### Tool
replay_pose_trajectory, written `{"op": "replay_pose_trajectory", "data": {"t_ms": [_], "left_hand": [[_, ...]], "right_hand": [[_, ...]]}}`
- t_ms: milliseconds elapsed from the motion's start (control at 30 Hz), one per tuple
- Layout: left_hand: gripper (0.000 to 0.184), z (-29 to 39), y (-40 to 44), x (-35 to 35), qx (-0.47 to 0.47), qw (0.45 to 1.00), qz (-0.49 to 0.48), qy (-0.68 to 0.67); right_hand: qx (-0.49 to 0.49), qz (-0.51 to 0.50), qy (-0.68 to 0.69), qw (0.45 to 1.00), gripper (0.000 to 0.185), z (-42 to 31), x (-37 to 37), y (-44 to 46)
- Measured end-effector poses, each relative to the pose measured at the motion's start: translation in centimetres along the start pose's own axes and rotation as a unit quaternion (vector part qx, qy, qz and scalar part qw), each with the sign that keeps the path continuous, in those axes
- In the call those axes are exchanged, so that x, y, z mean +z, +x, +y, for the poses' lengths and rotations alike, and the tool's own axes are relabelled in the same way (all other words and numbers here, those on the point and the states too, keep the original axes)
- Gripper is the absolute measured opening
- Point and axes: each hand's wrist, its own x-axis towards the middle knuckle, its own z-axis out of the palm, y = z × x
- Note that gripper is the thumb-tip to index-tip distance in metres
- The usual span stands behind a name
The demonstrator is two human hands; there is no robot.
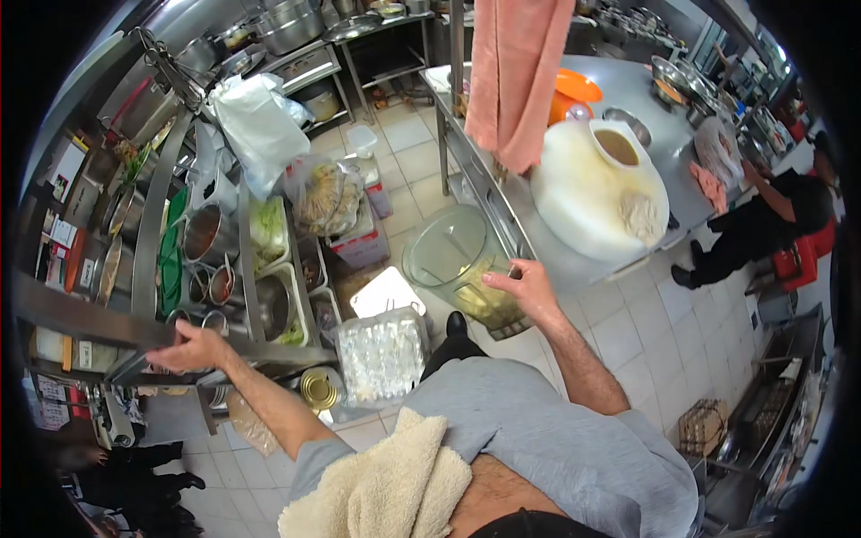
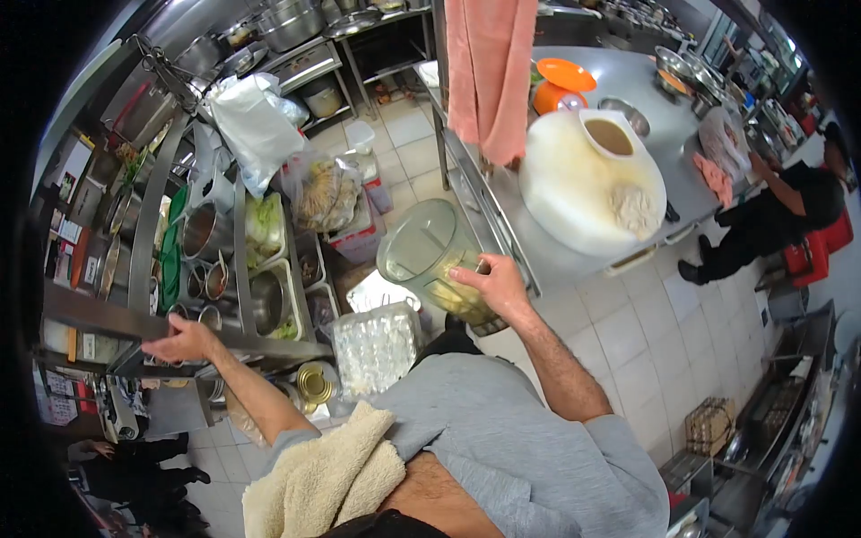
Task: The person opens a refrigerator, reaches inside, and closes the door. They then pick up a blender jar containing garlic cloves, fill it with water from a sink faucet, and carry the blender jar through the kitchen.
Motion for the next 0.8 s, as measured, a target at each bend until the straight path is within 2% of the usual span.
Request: {"op": "replay_pose_trajectory", "data": {"t_ms": [33,67,100,167,200,233,267,333,400,500,533,600,667,700,733,800], "left_hand": [[0.074,-1.7,-0.3,0.9,0.057,0.993,0.040,0.091],[0.074,-0.6,-0.2,0.8,0.143,0.971,0.075,0.179],[0.073,0.4,-0.7,1.5,0.022,0.991,0.071,0.108],[0.072,-2.7,-1.4,2.8,0.088,0.954,0.133,0.254],[0.074,-2.1,-1.6,3.3,0.072,0.958,0.136,0.241],[0.079,-2.6,-1.9,4.2,0.068,0.932,0.183,0.304],[0.086,-3.6,-2.5,5.3,0.027,0.943,0.186,0.275],[0.098,-4.1,-2.5,7.5,-0.020,0.922,0.236,0.306],[0.103,-3.8,-1.2,9.0,-0.093,0.890,0.277,0.350],[0.111,-5.3,-0.4,9.6,-0.111,0.862,0.315,0.380],[0.088,-3.6,-0.3,10.1,-0.123,0.835,0.323,0.428],[0.112,-5.3,-0.6,9.8,-0.100,0.851,0.314,0.410],[0.113,-5.6,-0.4,9.7,-0.041,0.842,0.332,0.423],[0.103,-5.6,-0.4,10.2,-0.045,0.829,0.348,0.436],[0.094,-4.2,-0.2,10.7,-0.048,0.815,0.364,0.448],[0.065,-0.3,0.5,13.2,0.037,0.751,0.380,0.540]], "right_hand": [[-0.007,0.002,0.030,1.000,0.031,0.4,0.3,2.1],[-0.014,0.004,0.062,0.998,0.032,0.8,0.6,4.2],[-0.007,0.002,0.026,1.000,0.034,1.0,0.7,6.5],[0.009,-0.003,0.023,1.000,0.035,0.3,1.3,10.6],[0.032,-0.007,0.020,0.999,0.036,-0.1,1.9,12.6],[0.023,-0.003,0.007,1.000,0.036,0.7,2.6,15.3],[0.016,-0.002,0.008,1.000,0.036,0.3,3.1,17.9],[0.089,-0.029,0.100,0.991,0.037,-0.3,4.7,22.2],[0.098,-0.029,0.094,0.990,0.037,0.6,6.8,27.5],[0.138,-0.028,0.068,0.988,0.043,2.3,9.3,35.0],[0.135,-0.037,0.068,0.988,0.043,2.0,9.8,36.8],[0.157,-0.011,0.122,0.980,0.041,0.9,10.7,40.8],[0.173,-0.020,0.152,0.973,0.039,0.3,11.8,45.0],[0.172,0.019,0.163,0.971,0.024,0.9,12.9,47.6],[0.172,0.059,0.175,0.968,0.020,1.4,14.0,50.2],[0.189,0.032,0.213,0.958,0.017,1.5,15.3,54.7]]}}
